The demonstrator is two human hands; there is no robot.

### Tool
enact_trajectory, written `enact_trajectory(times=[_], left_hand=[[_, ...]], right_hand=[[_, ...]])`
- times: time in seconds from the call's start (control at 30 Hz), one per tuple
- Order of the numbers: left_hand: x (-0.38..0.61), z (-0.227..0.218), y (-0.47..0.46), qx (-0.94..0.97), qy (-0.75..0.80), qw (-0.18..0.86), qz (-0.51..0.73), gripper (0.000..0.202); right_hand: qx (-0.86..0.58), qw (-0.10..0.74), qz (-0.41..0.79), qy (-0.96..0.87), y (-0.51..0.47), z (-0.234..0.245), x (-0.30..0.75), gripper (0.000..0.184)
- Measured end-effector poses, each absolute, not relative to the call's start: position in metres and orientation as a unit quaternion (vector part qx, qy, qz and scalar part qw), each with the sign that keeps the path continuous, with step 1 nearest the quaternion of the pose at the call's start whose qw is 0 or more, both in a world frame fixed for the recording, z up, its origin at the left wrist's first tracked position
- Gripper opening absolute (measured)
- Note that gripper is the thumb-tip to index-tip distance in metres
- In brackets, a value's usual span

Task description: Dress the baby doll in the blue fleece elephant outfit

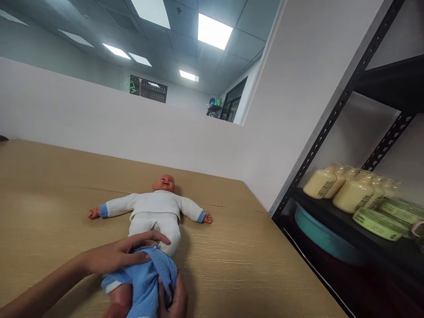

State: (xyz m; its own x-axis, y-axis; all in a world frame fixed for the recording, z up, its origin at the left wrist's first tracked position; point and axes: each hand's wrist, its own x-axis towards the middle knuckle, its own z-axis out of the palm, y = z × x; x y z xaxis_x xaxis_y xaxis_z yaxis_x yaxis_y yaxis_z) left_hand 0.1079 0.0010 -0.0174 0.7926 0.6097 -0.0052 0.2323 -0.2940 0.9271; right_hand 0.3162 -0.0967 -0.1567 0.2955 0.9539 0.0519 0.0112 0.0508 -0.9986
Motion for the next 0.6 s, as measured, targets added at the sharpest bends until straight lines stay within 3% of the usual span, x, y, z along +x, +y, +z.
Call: enact_trajectory(times=[0.07,0.23,0.43,0.6], left_hand=[[0.106,-0.018,0.001,0.793,0.278,0.509,0.184,0.05],[0.107,-0.026,0.002,0.794,0.273,0.498,0.215,0.054],[0.103,-0.036,0.004,0.781,0.243,0.533,0.215,0.075],[0.101,-0.039,0.005,0.784,0.27,0.501,0.247,0.049]], right_hand=[[-0.56,0.603,0.369,-0.433,-0.086,-0.158,0.316,0.06],[-0.529,0.627,0.324,-0.472,-0.065,-0.143,0.324,0.041],[-0.5,0.64,0.305,-0.497,-0.058,-0.114,0.32,0.043],[-0.461,0.616,0.365,-0.525,-0.05,-0.098,0.328,0.036]])
